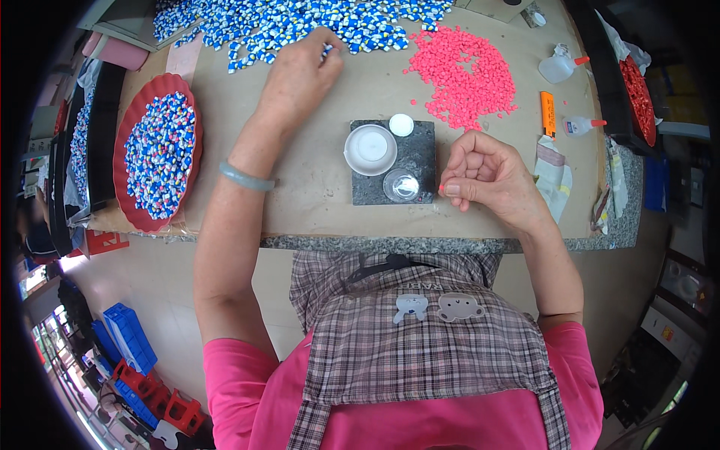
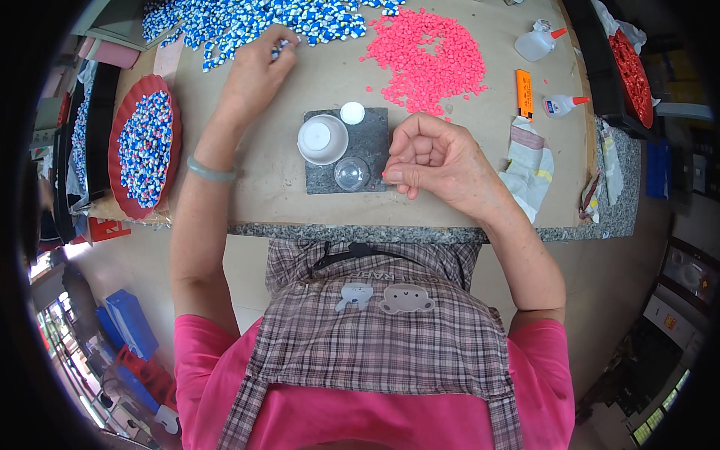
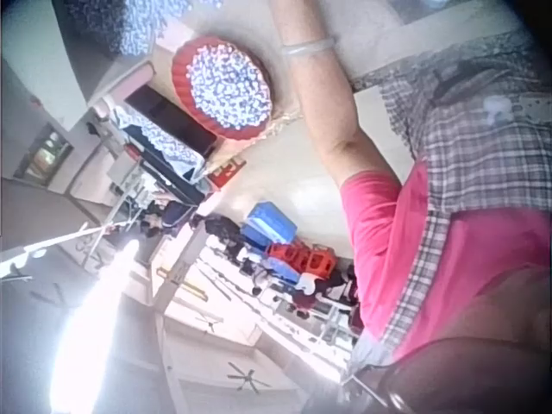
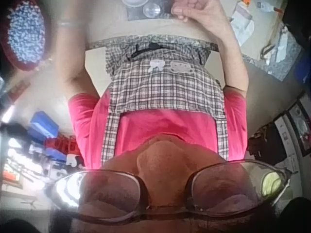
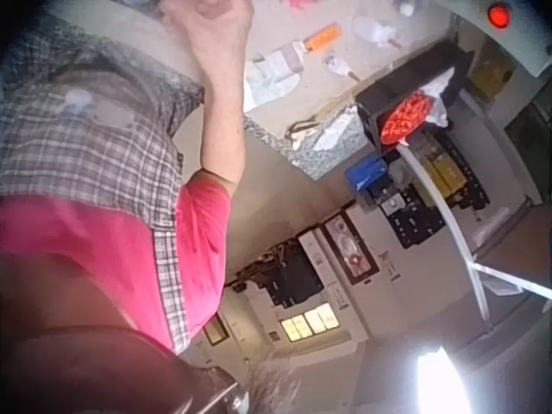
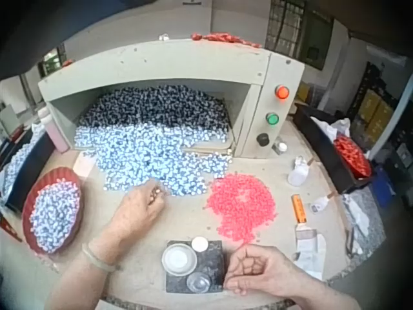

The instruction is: Assembling small toy components by applying decorative pink elements onto blue and white patterned pieces using adhesive.

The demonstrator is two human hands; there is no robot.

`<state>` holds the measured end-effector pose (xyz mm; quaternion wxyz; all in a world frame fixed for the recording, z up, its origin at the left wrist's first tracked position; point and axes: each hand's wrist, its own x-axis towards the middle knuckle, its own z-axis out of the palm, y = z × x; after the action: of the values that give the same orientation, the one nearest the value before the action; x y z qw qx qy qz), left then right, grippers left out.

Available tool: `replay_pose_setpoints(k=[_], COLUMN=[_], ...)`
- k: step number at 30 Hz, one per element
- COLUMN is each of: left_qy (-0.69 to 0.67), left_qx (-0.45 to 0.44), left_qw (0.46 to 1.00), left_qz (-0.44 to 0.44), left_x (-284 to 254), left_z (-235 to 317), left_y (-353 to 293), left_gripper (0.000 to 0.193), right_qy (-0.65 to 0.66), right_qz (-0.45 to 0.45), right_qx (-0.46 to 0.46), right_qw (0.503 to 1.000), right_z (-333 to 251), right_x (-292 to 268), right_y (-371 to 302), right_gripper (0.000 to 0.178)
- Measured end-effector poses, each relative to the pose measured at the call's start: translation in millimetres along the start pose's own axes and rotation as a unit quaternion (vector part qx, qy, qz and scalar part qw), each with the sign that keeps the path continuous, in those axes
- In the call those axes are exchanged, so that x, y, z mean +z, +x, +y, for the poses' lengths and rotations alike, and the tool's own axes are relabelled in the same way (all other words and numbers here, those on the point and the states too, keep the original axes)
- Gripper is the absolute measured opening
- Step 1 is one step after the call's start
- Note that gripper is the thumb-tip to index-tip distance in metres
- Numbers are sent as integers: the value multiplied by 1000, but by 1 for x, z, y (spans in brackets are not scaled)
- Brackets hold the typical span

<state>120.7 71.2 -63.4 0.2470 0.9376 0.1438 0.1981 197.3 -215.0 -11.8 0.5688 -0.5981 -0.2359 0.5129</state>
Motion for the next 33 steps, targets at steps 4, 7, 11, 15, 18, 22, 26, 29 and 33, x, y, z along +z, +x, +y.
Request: replay_pose_setpoints(k=[4,7,11,15,18,22,26,29,33], left_qy=[-229,-422,-560,-600,-592,-561,-521,-527,-517], left_qx=[-105,-236,-257,-270,-246,-246,-249,-251,-223], left_qw=[967,875,787,753,767,790,816,810,824], left_qz=[28,-11,-22,-18,-31,-35,-36,-48,-60], left_x=[-13,-32,-43,-49,-52,-54,-57,-60,-59], left_z=[1,23,37,48,53,59,69,73,80], left_y=[-19,-41,-67,-87,-99,-109,-109,-110,-114], left_gripper=[19,20,19,17,17,17,19,20,19], right_qy=[5,2,-20,-68,-89,-114,-117,-126,-140], right_qz=[-27,-25,-33,-16,-8,-2,-8,-9,-13], right_qx=[11,17,3,16,28,38,35,42,32], right_qw=[1000,1000,999,997,996,993,992,991,989], right_z=[1,-3,-5,-10,-14,-17,-17,-20,-22], right_x=[4,7,13,17,18,20,21,22,23], right_y=[4,7,11,12,11,12,14,14,12], right_gripper=[23,23,21,24,25,26,26,27,28])
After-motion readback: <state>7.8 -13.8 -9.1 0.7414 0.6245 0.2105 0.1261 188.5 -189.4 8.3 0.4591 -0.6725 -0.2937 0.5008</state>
